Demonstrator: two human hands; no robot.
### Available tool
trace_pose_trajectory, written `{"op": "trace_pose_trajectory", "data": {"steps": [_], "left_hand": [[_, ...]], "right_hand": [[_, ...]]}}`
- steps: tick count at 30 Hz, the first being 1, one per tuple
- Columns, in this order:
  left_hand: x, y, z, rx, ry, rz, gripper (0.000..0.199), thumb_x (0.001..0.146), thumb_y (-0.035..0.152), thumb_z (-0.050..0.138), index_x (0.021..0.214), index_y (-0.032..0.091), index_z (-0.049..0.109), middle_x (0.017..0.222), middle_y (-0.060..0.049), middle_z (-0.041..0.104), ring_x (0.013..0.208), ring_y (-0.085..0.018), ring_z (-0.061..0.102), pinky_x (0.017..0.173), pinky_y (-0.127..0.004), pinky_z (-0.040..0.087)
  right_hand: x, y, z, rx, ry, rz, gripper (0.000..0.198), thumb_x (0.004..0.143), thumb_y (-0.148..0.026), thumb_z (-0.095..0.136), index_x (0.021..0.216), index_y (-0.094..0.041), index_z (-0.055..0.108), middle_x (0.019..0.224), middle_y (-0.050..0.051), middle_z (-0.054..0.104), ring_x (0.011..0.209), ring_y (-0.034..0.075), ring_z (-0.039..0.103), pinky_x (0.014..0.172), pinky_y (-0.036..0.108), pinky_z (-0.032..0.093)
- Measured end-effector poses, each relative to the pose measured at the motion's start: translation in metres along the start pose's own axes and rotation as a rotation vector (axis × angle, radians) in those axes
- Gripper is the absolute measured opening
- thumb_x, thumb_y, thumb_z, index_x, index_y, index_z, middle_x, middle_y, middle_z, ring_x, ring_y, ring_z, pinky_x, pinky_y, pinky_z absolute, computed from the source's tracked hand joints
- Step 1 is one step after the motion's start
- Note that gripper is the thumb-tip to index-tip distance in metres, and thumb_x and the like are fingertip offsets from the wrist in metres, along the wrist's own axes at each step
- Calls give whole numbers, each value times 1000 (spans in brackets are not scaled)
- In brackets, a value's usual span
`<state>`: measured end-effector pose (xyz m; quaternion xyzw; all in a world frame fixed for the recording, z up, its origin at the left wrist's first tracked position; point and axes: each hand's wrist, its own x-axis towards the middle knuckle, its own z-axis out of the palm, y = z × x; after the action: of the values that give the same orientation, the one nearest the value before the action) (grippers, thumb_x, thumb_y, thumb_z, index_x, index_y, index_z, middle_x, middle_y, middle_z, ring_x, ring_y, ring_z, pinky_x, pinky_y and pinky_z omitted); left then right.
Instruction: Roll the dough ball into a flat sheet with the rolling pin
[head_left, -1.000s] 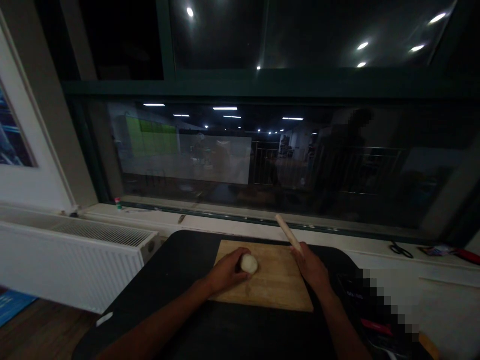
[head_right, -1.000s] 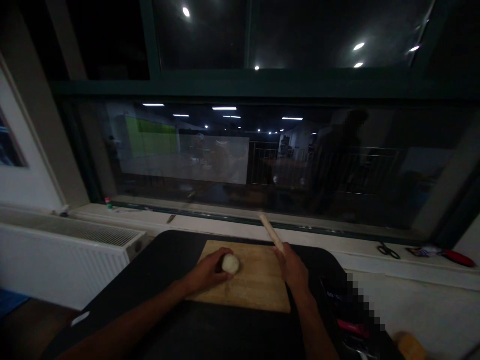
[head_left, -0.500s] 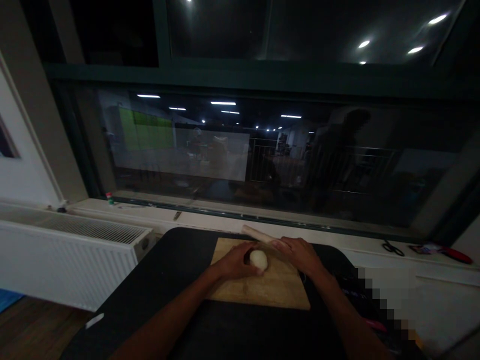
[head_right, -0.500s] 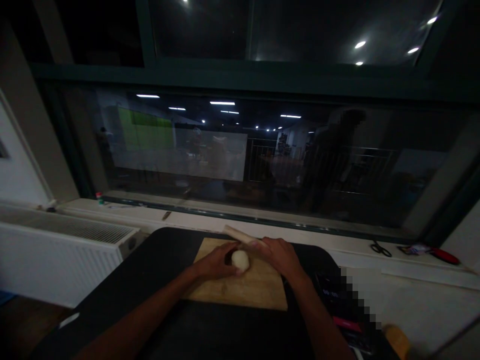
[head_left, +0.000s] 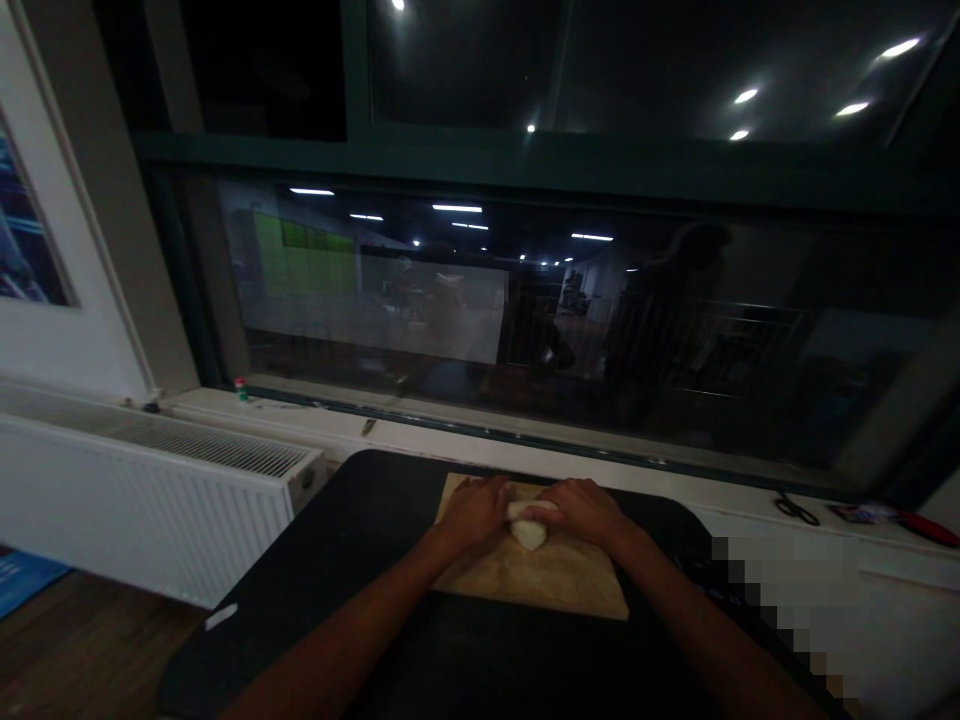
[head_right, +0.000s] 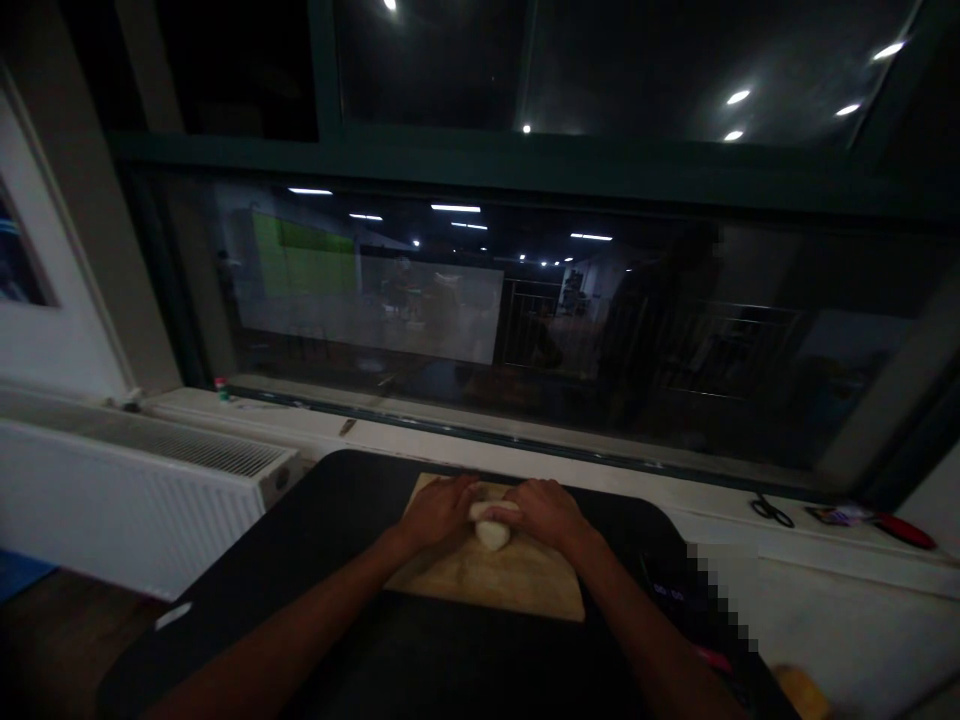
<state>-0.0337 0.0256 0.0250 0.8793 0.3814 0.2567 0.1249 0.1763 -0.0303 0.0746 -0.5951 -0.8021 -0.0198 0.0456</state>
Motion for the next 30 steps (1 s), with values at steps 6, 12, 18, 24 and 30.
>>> {"op": "trace_pose_trajectory", "data": {"steps": [6, 12, 18, 24, 30], "left_hand": [[17, -18, 15, 182, -119, 38, 42, 100, 30, 28, 118, 17, 63, 116, -15, 69, 112, -30, 63, 96, -45, 46], [28, -16, 21, 211, -37, -8, 44, 98, 33, 33, 128, 14, 60, 132, -18, 61, 125, -37, 53, 106, -60, 32], [26, -16, 30, 195, 43, -7, 42, 97, 32, 36, 126, 17, 61, 126, -15, 65, 121, -32, 56, 108, -57, 31], [22, -22, 29, 172, -40, -24, 42, 100, 27, 27, 123, 20, 61, 129, -11, 64, 125, -26, 54, 110, -52, 33], [25, -21, 16, 235, -154, 22, 42, 101, 25, 26, 125, 17, 59, 130, -11, 63, 121, -25, 57, 103, -43, 43]], "right_hand": [[-10, 33, 11, -20, 20, 139, 67, 100, -57, 18, 87, -24, 74, 88, 9, 74, 87, 24, 69, 80, 34, 45], [-15, 48, 46, 27, 103, 188, 50, 102, -38, 24, 108, -21, 70, 110, 9, 71, 108, 23, 63, 94, 35, 45], [-10, 35, 69, -69, 317, 277, 53, 103, -33, 20, 108, -18, 70, 118, 10, 69, 114, 22, 60, 99, 33, 44], [-4, 10, 28, -204, 227, 356, 56, 102, -39, 24, 86, -14, 72, 91, 14, 73, 81, 23, 69, 74, 32, 47], [-8, -5, -8, -218, 154, 361, 54, 99, -43, 29, 87, -16, 74, 92, 15, 73, 88, 27, 70, 76, 35, 46]]}}
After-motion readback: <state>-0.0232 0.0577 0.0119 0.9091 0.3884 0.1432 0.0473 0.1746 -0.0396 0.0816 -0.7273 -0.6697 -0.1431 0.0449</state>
